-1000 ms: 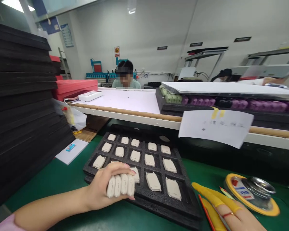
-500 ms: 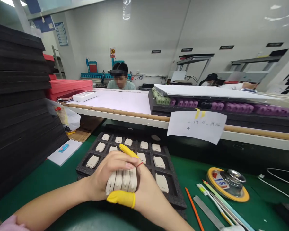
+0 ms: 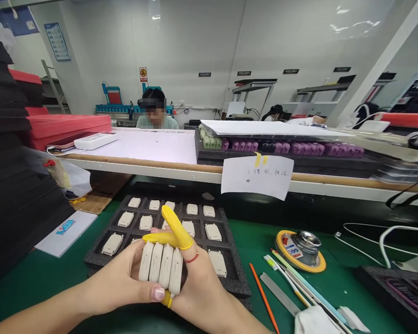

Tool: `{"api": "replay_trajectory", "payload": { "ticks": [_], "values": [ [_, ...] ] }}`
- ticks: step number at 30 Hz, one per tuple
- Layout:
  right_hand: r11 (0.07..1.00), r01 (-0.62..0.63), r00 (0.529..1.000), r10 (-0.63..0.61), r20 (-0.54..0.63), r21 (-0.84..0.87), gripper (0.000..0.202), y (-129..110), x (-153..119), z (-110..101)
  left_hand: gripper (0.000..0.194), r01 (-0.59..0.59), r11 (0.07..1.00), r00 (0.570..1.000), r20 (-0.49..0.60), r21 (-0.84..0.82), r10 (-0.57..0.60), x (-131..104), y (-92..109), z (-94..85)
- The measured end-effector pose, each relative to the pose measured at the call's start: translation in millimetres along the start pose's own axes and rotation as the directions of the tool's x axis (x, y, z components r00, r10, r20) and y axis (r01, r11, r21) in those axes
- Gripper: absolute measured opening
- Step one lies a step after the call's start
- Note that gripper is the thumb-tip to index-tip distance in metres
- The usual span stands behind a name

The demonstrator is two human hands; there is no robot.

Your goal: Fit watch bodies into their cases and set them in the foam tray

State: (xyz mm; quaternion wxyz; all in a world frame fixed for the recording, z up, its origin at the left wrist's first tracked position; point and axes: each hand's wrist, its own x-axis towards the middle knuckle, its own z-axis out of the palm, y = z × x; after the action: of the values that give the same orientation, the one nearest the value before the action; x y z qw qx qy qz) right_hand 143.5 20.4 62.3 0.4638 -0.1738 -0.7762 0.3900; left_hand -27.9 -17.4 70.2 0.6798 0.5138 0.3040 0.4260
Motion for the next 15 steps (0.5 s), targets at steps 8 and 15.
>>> {"api": "replay_trajectory", "payload": {
  "ticks": [8,15],
  "values": [
    [0.988,0.069,0.997,-0.063,0.044,-0.139,0.073,4.4,-3.6,-5.1,0.055,0.051,0.999,0.999,0.0,-0.009,-0.051,1.6,2.6,-1.4],
    [0.979,0.102,0.994,-0.092,0.061,-0.178,0.081,8.6,-4.8,-5.8,0.058,0.04,0.997,0.999,0.008,0.06,-0.041,0.2,5.9,1.3]
  ]
}}
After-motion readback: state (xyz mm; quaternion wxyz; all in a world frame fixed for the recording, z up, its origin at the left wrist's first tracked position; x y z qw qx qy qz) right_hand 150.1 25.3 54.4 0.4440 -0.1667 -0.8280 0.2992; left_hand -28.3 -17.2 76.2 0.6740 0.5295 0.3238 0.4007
